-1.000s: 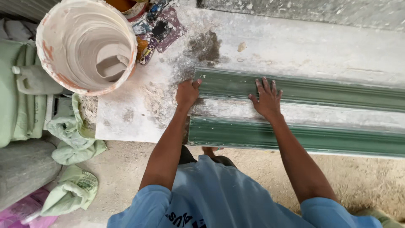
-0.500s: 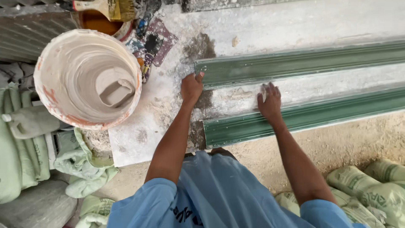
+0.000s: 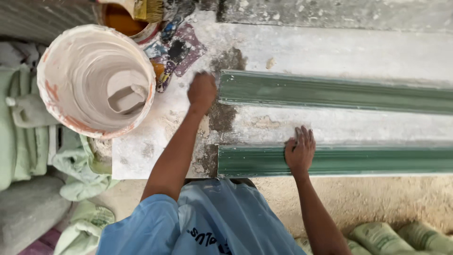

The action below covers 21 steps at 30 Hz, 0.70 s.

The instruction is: The person brushes debris off of gypsum molds, wipes the surfaces, and applies a paste or material using various scrapers and sponges at a workshop table.

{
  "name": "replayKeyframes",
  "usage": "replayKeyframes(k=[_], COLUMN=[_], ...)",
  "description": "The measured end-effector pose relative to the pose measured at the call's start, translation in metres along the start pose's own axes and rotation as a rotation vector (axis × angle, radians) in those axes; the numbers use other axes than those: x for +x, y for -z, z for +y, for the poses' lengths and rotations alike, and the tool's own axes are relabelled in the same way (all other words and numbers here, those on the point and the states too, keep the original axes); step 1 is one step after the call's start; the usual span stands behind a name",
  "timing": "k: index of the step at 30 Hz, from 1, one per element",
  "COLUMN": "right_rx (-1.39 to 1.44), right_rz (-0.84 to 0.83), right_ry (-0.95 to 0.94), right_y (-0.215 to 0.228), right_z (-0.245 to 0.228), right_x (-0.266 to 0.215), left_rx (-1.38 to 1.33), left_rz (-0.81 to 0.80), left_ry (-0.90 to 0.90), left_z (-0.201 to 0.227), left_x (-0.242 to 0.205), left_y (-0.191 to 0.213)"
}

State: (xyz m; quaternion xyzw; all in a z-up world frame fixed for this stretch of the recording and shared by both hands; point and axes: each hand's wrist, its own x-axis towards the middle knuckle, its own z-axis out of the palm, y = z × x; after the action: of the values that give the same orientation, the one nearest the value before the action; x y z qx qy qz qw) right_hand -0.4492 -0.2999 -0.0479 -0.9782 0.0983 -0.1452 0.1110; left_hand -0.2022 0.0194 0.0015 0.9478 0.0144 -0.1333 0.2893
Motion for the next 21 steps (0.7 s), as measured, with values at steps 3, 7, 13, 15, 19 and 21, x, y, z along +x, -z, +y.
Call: replayKeyframes(k=[3,7,13,15,19,21], right_rx=[-0.024,-0.008,-0.023,-0.010,-0.042,-0.030], right_rz=[0.048,0.019,-0.009,-0.007,-0.076,-0.116], right_ry=[-0.028,-0.058,-0.044,-0.063,-0.066,-0.075], right_y=[-0.004,-0.008,-0.003,-0.001,0.008,0.011], right_z=[0.007,0.011,0.008,0.003,-0.008,-0.013], right_x=[0.001,-0.003,-0.005,0.002,0.007,0.003], left_rx=[0.210,0.545,0.529,0.438,0.587,0.589], left_rz=[0.332,0.606,0.359,0.236,0.068,0.192], left_ry=[0.117,0.162,0.083,-0.044,-0.570,-0.810], left_z=[-0.006,-0.049,-0.009,0.013,-0.042,-0.063], left_x=[0.014,0.031,-0.076,-0.148,-0.202,-0.192], left_y=[0.039,0.026,0.043,0.040,-0.021,-0.016])
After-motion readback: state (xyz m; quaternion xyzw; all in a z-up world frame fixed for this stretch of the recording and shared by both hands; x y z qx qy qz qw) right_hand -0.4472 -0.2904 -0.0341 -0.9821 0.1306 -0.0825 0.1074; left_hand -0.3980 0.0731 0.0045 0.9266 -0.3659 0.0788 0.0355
